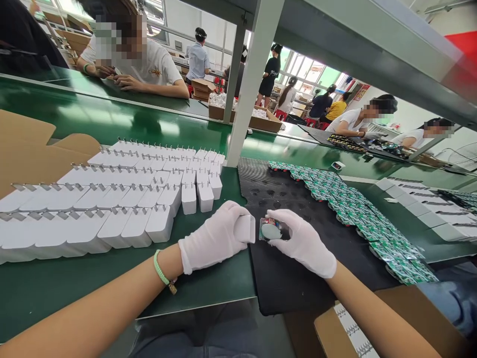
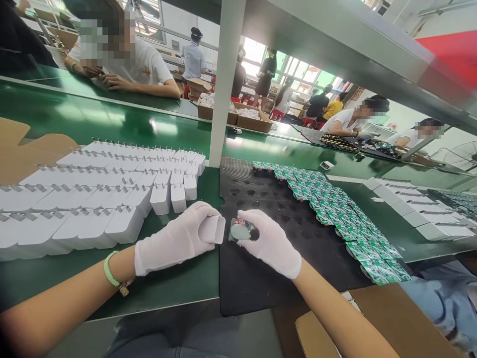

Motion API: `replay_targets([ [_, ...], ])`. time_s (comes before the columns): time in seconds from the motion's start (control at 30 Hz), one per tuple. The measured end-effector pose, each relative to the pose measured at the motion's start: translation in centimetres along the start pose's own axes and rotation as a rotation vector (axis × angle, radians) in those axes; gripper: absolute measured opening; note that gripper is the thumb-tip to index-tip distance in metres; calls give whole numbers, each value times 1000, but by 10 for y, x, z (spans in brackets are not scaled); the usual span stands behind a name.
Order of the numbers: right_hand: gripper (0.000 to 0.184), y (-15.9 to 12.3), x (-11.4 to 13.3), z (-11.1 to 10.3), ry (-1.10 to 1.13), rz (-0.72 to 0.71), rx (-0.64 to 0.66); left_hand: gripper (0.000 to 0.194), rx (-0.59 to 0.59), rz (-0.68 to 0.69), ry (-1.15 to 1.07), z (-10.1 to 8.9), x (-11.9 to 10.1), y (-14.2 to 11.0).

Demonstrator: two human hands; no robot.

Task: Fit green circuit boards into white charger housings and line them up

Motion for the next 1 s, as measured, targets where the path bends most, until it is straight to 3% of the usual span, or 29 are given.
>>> replay_targets([
  [0.1, 46, 1, -1, -4, 208, 21, -54, 36, 15, -21, -68, 1, -1, -2],
  [0.27, 49, 1, -6, 0, 492, 92, -57, 37, 35, -93, -104, 3, 1, -2],
  [0.47, 44, 5, 1, -10, 459, 93, -156, 40, 69, -179, -119, 9, 0, -1],
  [0.6, 57, 4, -6, -8, 208, 272, -80, 44, 94, -186, -125, 15, -4, 1],
  [0.67, 53, 2, -9, -5, 232, 325, -35, 44, 100, -192, -125, 17, -4, 2],
  [0.87, 62, -5, -7, 17, 853, 423, 136, 45, 90, -266, -126, 13, 7, 2],
  [1.0, 55, -7, -3, 16, 1000, 418, 170, 44, 96, -286, -130, 10, 6, 0],
])
Point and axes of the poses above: each hand's wrist, its own y-axis towards the middle knuckle, its own z-axis out of the palm, x = y × z, the point moved 10 cm from there along y, towards the middle knuckle, and after that the axes turned 7 degrees about -z, right-handed, at the moved point
